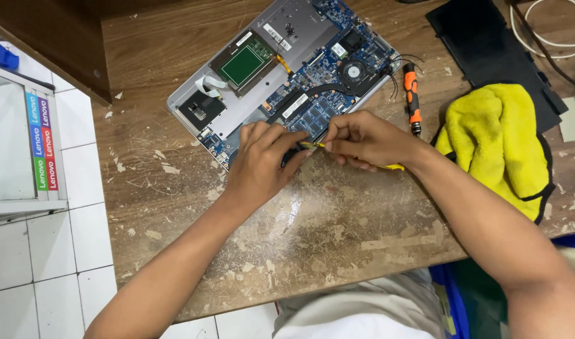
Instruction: Connecting internal components and cables to a laptop motherboard during a repair or assembly process.
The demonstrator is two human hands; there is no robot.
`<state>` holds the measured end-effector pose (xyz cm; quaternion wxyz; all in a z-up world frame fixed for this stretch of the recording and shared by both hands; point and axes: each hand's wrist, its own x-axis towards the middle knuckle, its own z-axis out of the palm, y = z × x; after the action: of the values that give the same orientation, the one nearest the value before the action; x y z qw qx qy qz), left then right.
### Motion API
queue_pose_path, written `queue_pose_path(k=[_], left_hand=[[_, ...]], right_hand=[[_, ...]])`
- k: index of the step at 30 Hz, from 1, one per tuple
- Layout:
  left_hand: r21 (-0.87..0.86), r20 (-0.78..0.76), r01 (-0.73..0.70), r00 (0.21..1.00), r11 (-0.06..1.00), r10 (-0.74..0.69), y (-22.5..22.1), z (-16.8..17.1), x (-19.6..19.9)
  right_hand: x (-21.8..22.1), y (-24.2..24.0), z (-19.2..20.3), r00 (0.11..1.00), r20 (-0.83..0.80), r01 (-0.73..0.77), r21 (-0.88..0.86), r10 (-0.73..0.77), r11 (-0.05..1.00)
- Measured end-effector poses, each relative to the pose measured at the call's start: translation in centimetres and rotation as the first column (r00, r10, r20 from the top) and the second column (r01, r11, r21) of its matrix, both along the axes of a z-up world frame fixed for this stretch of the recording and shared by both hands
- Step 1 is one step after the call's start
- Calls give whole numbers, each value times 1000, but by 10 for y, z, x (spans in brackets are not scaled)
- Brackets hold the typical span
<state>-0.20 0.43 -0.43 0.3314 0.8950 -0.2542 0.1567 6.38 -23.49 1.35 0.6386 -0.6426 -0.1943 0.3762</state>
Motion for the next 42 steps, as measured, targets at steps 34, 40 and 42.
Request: queue_pose_path(k=[34, 40, 42], left_hand=[[-28, -20, -11, 1000, 1000, 10, 0, 2, 0], [-32, -21, -14, 1000, 999, 14, -1, 5, -1], [-26, -24, -18, 1000, 999, 18, -2, 7, -1]], right_hand=[[4, -14, -20, 1000, 13, -3, 77, 2, 997], [-3, -7, -13, 999, 35, -13, 54, 11, 998], [-1, -9, -13, 1000, 21, -1, 66, -1, 998]])
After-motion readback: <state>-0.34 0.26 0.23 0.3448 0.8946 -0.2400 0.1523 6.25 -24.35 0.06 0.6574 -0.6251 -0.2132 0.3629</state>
